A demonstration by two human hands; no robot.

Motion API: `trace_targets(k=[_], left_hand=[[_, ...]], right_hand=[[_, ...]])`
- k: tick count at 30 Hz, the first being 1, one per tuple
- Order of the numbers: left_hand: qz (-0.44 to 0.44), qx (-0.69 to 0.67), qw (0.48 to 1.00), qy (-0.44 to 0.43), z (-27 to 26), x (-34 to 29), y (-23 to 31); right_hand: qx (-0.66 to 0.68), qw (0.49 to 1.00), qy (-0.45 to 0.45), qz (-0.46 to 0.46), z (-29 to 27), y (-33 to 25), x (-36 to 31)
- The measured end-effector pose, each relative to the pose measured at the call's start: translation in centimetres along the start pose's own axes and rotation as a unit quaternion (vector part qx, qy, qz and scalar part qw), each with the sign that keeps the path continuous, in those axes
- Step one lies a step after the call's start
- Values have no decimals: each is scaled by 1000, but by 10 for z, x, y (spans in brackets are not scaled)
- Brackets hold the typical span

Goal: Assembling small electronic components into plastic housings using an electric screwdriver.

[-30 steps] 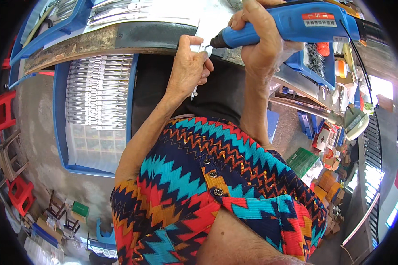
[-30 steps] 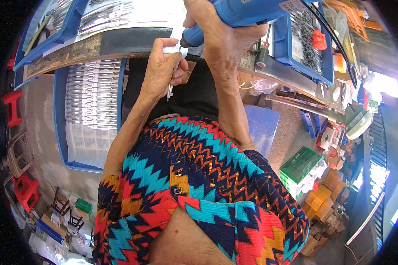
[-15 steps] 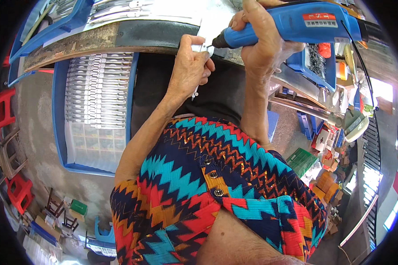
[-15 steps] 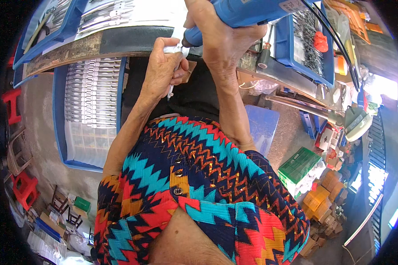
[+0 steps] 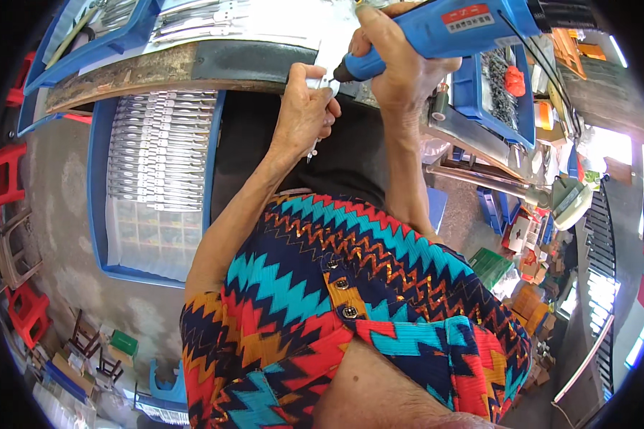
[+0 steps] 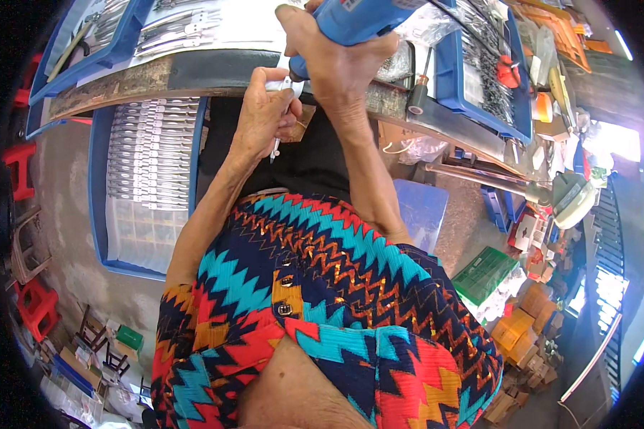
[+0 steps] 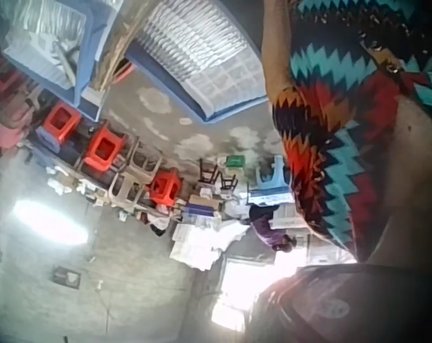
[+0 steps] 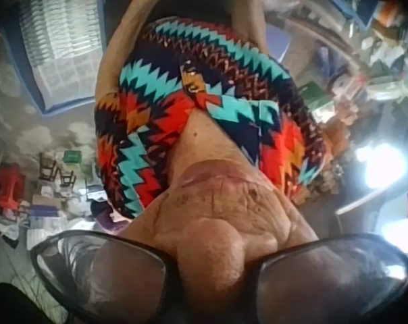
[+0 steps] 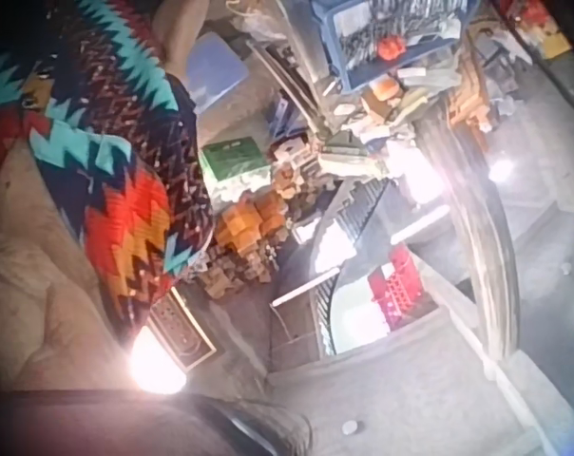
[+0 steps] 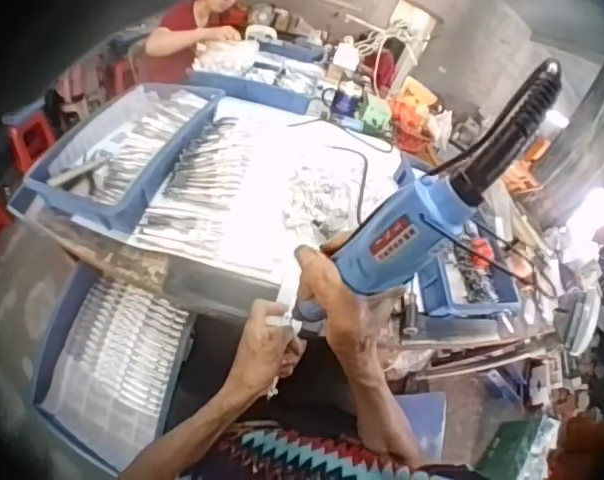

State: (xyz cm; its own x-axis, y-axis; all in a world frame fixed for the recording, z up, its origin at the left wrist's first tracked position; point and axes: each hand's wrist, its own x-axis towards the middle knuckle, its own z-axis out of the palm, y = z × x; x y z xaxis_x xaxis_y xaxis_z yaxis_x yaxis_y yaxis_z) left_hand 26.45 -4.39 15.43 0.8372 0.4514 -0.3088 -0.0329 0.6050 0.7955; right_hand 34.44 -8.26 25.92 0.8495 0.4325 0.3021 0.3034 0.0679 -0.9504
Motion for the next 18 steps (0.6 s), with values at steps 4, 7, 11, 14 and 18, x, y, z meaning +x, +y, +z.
trace_targets(k=[4,7,11,14,18], left_hand=[[-4,16,1000,16,-2,2,0],[-6,12,1000,10,-1,1,0],[-9,9,1000,9,1,0,3],[-9,-1,1000,7,0,0,2],[-5,3,1000,4,0,-1,1]], right_hand=[[-5,1000,5,-14,1,2,1],[75,997,17,3,-1,-2,1],[110,993,22,-33,-3,-1,2],[127,990,12,-53,-1,1,2],[130,991,10,-35,-2,2,2]])
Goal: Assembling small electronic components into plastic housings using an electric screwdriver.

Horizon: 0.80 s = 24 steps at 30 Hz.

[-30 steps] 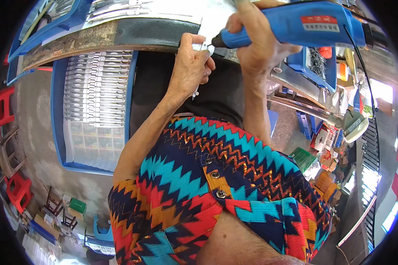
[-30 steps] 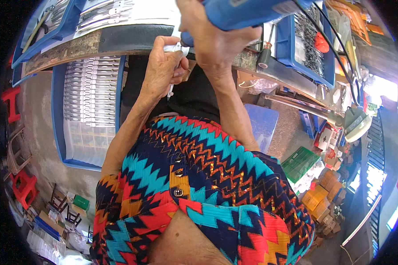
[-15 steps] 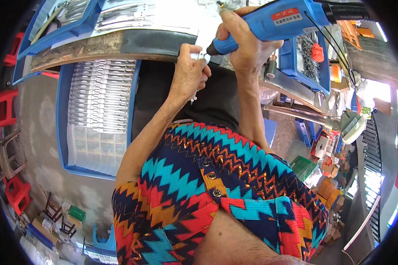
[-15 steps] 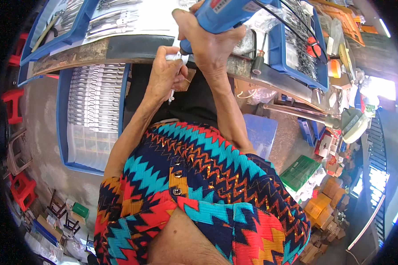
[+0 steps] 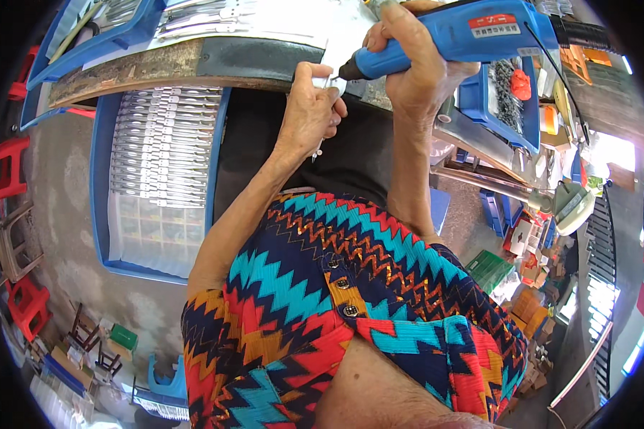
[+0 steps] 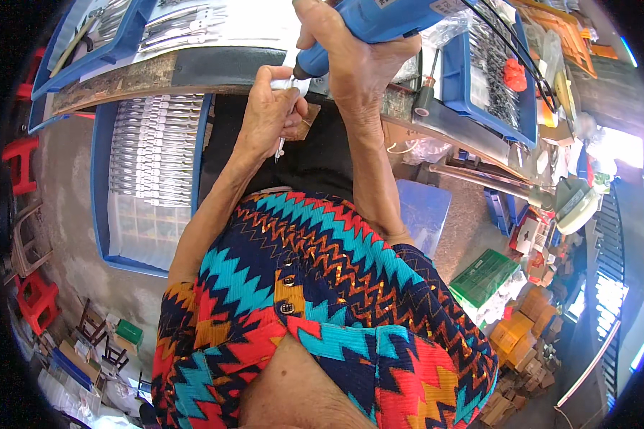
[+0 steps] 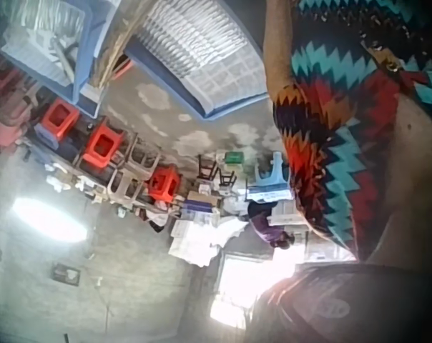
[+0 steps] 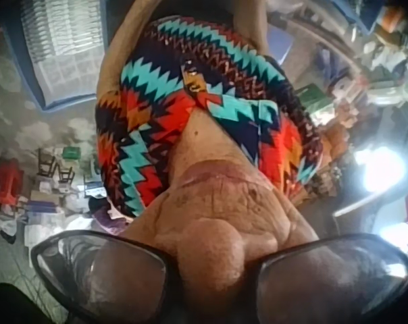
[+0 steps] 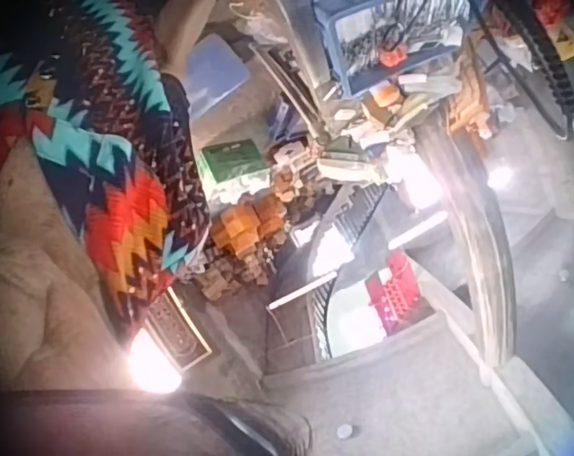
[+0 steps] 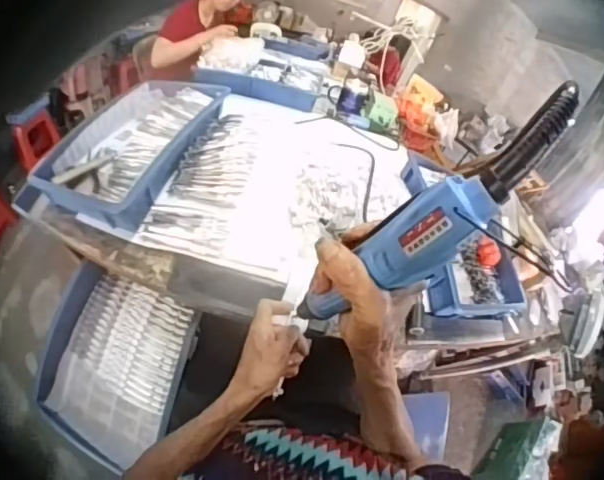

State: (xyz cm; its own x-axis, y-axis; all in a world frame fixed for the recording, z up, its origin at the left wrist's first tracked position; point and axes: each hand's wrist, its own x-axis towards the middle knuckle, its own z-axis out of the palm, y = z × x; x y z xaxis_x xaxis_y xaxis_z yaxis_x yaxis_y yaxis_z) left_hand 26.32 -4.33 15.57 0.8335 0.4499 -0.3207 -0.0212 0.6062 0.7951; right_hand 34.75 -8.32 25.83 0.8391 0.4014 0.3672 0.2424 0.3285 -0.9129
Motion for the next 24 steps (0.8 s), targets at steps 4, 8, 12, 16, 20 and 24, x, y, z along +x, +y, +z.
trace_targets(k=[4,8,12,16,20,24], left_hand=[[7,11,1000,-2,0,0,-1],[10,6,1000,-5,-1,0,0],[13,8,1000,-3,-2,1,0],[20,-5,1000,-7,0,3,-1],[6,-14,1000,0,4,1,3],[7,-8,1000,19,-10,4,-9]], right_hand=[[-8,1000,-1,4,1,1,-1],[0,1000,-3,5,3,3,1],[-2,1000,-14,7,8,-5,1],[-68,997,-17,-22,4,6,0],[-97,995,-1,18,11,-1,-2],[-106,994,-15,0,21,12,-3]])
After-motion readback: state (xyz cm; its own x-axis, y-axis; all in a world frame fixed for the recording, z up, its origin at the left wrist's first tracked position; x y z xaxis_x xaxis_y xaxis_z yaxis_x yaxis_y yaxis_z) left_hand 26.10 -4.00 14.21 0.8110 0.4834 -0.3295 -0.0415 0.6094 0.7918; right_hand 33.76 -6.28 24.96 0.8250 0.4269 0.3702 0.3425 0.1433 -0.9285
